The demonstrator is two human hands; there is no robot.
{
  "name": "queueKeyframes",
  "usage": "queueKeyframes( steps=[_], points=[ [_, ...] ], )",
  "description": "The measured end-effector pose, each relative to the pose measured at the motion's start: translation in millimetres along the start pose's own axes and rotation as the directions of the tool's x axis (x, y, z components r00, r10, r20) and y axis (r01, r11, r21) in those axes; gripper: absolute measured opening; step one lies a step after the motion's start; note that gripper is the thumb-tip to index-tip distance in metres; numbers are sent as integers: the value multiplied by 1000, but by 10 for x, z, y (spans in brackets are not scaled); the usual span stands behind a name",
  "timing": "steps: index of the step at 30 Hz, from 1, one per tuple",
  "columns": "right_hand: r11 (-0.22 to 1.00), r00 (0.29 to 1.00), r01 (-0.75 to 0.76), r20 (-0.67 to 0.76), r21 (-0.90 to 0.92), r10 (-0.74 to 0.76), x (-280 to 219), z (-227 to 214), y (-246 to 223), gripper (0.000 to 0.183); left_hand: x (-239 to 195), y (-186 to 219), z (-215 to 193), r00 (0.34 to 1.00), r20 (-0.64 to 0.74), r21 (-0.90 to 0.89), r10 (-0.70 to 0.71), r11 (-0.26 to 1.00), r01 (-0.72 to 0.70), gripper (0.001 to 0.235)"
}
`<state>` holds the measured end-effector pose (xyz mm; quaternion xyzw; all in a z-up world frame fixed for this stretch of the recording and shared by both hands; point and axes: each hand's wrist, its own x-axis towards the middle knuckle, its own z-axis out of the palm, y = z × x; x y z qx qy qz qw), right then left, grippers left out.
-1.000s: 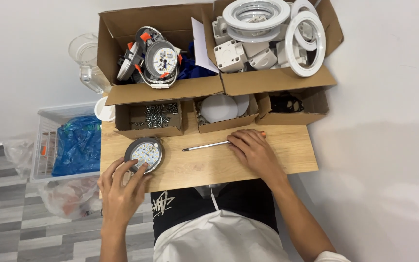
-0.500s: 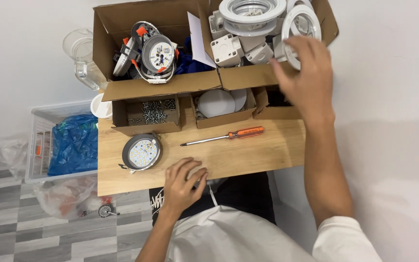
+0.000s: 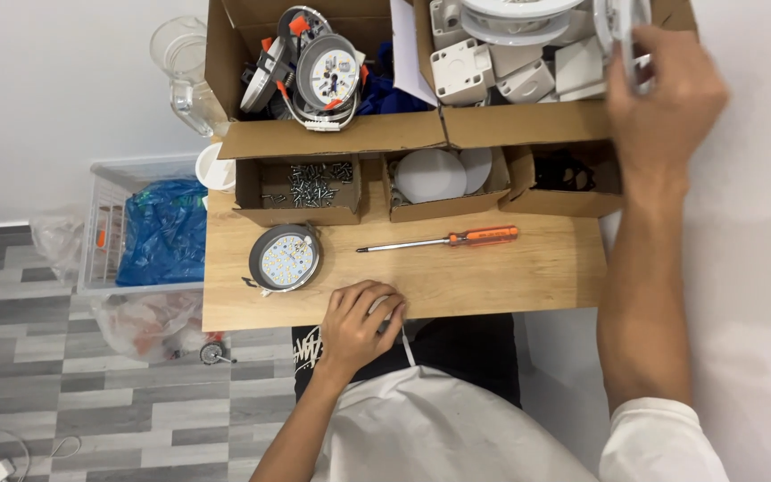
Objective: Assembling LED downlight fixtures by fitting the light modules into mounting rings and connecting electrical components.
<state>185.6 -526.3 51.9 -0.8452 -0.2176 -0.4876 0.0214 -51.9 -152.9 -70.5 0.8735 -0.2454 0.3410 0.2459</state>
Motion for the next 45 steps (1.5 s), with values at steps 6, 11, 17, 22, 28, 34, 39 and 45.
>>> queueKeyframes(
  steps=[6,11,17,22,28,34,39,45],
  points=[
    [960,972,-141,-151,242,181,-146,-344,62,12,20,-3,-3,1000,1,-1,-14,1000,14,6],
    [543,676,-600,9,588,737,-413,-1014,-547,32,48,-15,-38,997,-14,-158,-78,985,74,6],
    [-58,553,-557,422,828,718,-1390,-1020,-1413,25,154,10,-204,975,-16,-424,-220,885,192,32],
    [-359,323,-598,625,717,711,-1704,-916,-2244,20,264,145,-288,942,148,-494,-300,803,333,108],
    [-336,305,-746,744,575,594,-1975,-860,-2458,24,-47,100,-150,916,283,-461,-285,797,391,118],
    [88,386,-914,777,397,497,-1749,-934,-2378,29,-189,28,-135,864,377,-345,-333,815,465,119],
    [527,531,-803,736,278,421,-1562,-889,-2341,26,-171,-12,-151,821,428,-230,-378,833,503,124],
    [816,690,-544,658,196,302,-1422,-812,-2313,21,-147,-47,-132,798,448,-126,-403,856,502,123]
  ],
)
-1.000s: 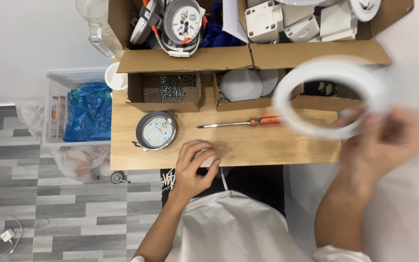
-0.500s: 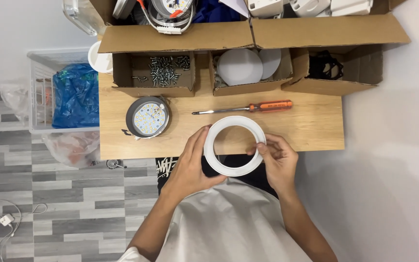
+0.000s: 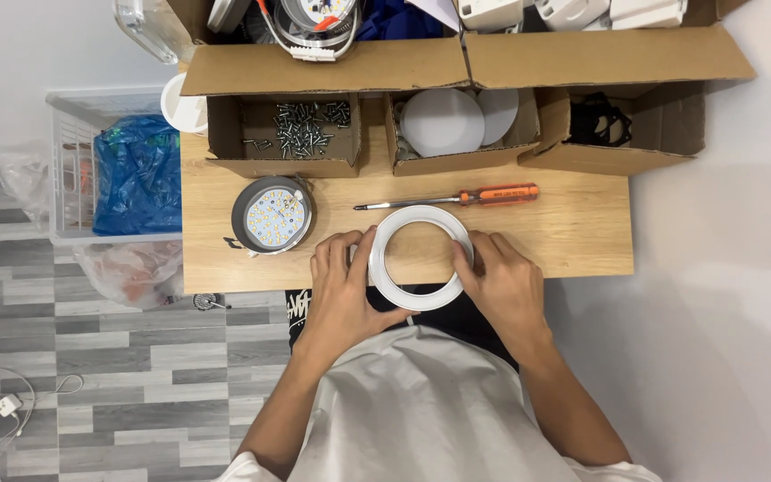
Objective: Assembling LED downlight fixtures by fitting the light modules into mounting rings and connecting electrical components.
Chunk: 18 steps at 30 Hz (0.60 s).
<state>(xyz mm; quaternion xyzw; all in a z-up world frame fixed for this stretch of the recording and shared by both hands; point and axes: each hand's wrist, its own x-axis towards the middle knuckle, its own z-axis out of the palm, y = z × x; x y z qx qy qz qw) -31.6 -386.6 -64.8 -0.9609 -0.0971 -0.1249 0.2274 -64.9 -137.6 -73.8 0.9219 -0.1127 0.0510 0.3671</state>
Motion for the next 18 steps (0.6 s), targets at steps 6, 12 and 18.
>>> queueKeyframes(
  steps=[6,12,18],
  points=[
    [983,988,-1,149,-185,29,220,-279,-65,33,40,49,-26,998,45,37,-41,999,39,124],
    [961,962,270,-32,-66,-272,887,-743,-51,22,9,62,-14,999,32,58,-41,998,39,125],
    [945,857,216,417,245,-304,1805,-764,-330,36,-5,71,-16,999,22,51,-25,998,24,129]
  ],
)
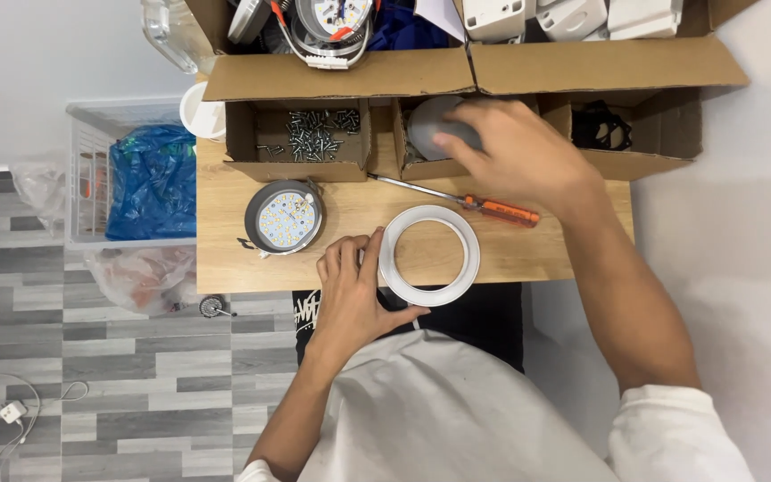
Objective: Assembling LED downlight fixtures by fitting the light modules into mounting rings and connecting electrical components.
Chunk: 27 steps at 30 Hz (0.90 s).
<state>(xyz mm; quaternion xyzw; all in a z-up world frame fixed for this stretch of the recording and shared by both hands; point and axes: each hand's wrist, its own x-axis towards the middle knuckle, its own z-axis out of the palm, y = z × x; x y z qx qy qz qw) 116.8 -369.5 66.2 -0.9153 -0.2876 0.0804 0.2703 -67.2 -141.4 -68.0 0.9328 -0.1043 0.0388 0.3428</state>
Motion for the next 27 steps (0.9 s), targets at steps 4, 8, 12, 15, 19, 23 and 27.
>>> queueKeyframes(
  steps=[4,8,12,15,19,23,27],
  points=[
    [950,948,-246,160,-191,277,326,106,44,61,-5,2,-10,1000,-7,1,2,1000,-2,130],
    [862,895,-297,195,-410,401,532,281,60,78,-18,-18,-2,1000,-15,-22,6,1000,-6,132],
    [838,909,-266,165,-477,382,593,355,160,82,-18,-23,-1,1000,-7,-28,16,999,-16,132],
    [764,791,-387,240,-516,562,658,329,177,92,-23,-35,17,998,-49,153,45,987,-37,139],
    [855,859,-348,235,-384,455,531,175,170,65,-26,-45,15,999,-35,143,33,989,-28,145],
    [906,898,-365,174,-216,403,331,-158,-200,45,-28,-46,30,999,-31,146,38,989,-33,151],
    [883,996,-12,-81,-468,-30,1,42,402,26,-20,-41,10,999,-27,149,28,988,-23,150]
  ],
)
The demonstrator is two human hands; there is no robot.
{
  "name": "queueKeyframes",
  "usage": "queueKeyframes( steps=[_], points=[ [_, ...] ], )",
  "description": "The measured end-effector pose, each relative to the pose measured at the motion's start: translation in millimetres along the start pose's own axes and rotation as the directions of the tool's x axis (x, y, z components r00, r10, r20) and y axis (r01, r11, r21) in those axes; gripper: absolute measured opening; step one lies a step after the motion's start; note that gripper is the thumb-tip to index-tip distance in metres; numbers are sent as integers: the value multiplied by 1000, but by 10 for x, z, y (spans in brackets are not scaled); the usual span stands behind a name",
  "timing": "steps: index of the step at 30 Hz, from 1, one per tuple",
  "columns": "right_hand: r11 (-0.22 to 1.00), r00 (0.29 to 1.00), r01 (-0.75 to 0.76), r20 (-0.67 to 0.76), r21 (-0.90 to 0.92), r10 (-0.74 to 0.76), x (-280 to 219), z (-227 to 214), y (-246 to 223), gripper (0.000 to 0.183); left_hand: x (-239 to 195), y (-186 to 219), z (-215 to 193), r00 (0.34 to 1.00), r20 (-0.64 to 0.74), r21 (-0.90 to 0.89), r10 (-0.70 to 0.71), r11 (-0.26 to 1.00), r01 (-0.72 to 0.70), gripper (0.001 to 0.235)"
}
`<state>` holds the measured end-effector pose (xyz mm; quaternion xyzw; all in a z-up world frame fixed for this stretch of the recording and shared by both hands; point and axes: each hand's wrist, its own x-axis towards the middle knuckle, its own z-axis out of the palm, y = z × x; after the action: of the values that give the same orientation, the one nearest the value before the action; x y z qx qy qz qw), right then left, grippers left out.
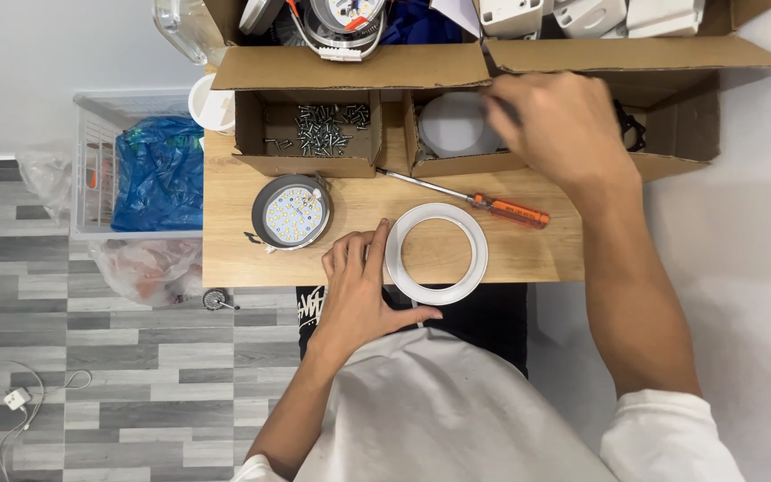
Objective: Assembling LED downlight fixtures by fitting the light modules into mounting rings and connecting electrical components.
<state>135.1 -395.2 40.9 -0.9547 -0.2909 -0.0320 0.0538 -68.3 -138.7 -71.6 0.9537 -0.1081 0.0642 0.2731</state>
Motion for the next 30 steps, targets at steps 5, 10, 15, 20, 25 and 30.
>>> queueKeyframes(
  steps=[5,10,15,20,25,30],
  points=[
    [942,781,309,-601,133,-172,-526,-181,-105,11,4,5,-68,1000,15,-171,-11,985,13,113],
    [919,677,327,-733,218,-68,-1211,180,-215,20,45,110,-286,983,-160,-439,94,885,-156,61],
    [804,517,520,-855,287,-29,-1485,738,-590,13,224,199,-540,978,-108,-680,178,704,-203,77],
    [774,504,535,-863,338,28,-1710,957,-863,17,428,339,-717,914,94,-679,395,696,-231,93],
    [782,489,520,-870,344,57,-1764,1076,-895,17,477,310,-594,900,103,-710,423,665,-231,85],
    [793,498,493,-863,358,80,-1742,1140,-822,15,530,226,-444,917,57,-704,395,667,-244,81]
  ],
)
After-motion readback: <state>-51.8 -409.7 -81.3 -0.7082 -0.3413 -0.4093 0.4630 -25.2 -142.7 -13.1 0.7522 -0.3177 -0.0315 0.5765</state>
